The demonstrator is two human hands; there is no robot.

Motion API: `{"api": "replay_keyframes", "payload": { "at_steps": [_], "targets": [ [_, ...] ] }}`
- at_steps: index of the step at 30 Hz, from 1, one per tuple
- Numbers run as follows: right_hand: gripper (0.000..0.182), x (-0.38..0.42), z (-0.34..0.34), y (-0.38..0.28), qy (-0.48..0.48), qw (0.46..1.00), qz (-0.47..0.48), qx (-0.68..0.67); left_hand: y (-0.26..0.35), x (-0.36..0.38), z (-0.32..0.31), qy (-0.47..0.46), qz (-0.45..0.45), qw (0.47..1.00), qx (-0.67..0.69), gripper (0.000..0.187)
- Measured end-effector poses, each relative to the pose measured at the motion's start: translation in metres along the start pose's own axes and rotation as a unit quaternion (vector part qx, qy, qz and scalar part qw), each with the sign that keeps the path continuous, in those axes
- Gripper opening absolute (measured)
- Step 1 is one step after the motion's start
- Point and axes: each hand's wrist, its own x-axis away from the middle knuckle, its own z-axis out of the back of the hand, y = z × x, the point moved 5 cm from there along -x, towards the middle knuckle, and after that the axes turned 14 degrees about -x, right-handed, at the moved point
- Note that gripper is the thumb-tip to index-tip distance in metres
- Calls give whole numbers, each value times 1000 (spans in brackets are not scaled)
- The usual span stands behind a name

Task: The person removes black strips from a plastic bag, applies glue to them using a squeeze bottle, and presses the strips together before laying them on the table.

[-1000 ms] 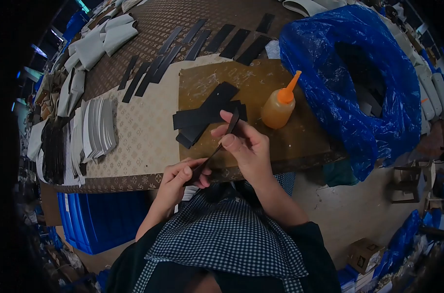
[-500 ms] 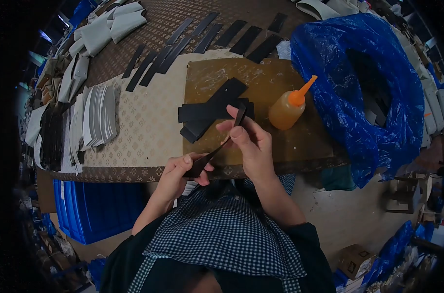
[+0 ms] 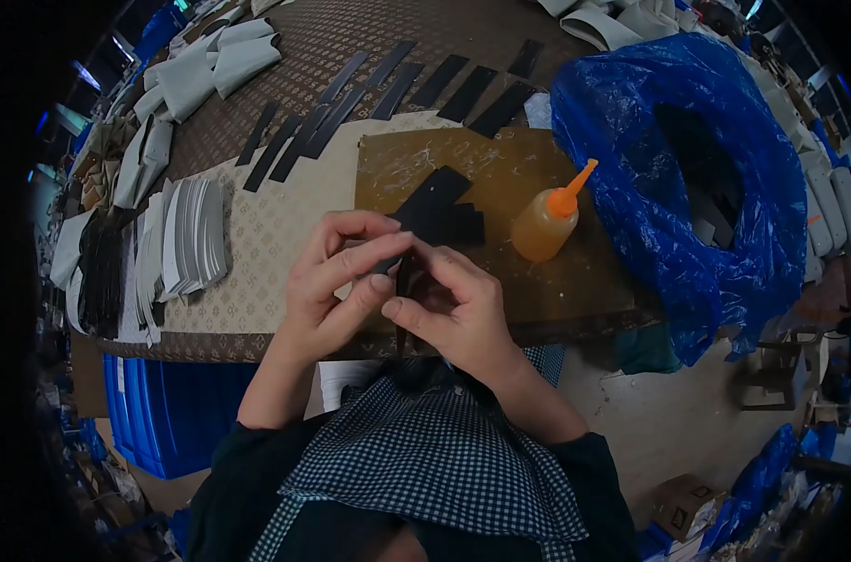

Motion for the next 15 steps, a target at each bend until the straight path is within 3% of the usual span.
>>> {"api": "replay_keyframes", "payload": {
  "at_steps": [7,11,14,15],
  "targets": [
    [55,3,2,9,-21,999,31,17,-3,10,-3,25,-4,999,-41,32],
    [55,6,2,14,-17,995,-42,-84,-4,11,8,44,-1,997,-59,22],
    [51,8,5,20,-7,985,-68,-156,-15,17,13,7,-7,1000,6,14],
    [49,6,6,21,-5,980,-75,-186,-20,22,14,6,31,998,52,13]
  ]
}}
